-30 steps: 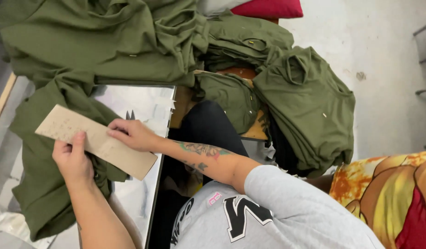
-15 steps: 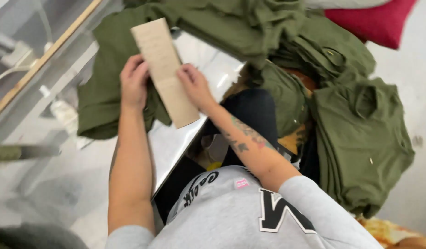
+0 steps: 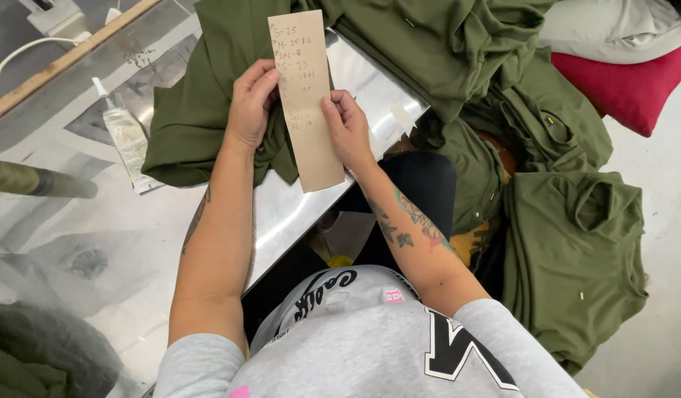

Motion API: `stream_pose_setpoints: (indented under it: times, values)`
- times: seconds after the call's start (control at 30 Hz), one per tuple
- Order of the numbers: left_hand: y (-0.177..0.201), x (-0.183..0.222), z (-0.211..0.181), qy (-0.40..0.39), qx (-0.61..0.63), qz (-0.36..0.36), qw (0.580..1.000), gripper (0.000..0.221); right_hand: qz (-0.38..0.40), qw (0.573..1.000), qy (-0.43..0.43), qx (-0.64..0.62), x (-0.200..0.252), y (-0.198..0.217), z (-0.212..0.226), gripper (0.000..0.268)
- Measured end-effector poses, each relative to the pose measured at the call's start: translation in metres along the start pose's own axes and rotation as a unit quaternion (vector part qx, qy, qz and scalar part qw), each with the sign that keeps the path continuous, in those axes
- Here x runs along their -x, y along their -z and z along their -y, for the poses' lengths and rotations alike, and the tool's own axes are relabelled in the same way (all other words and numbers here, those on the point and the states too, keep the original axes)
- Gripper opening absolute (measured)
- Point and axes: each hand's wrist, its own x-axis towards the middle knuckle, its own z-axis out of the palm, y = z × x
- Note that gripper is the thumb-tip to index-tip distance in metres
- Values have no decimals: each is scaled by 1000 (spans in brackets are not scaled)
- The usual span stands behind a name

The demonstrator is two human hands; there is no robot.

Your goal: Trimming loose threads and applying sealant to garment seams in a factory quality control setting.

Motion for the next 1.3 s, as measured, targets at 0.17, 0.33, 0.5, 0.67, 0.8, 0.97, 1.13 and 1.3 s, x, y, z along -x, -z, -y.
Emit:
stream_pose_setpoints:
  times: [0.17,0.33,0.5,0.67,0.8,0.97,1.13,1.3]
  values:
    - [2,-2,6,0,39,-5,999,28,8,1000,20,-2,1,1,-1,29]
    - [0,0,2,7,17,-7,1000,20,4,1000,3,-12,3,0,4,24]
    - [1,0,4,2,10,-10,1000,15,5,1000,-1,6,4,0,6,24]
    - [2,-1,4,-7,0,0,1000,17,7,1000,7,-2,2,0,3,28]
    - [0,0,2,12,27,-18,999,18,11,1000,10,-1,3,-1,5,27]
    - [1,-1,5,6,46,-14,999,21,6,1000,7,3,2,0,3,26]
    - [2,-3,10,30,79,-40,996,42,6,1000,5,10,3,0,4,25]
    - [3,-3,9,44,82,-44,995,47,9,1000,6,-4,2,0,2,27]
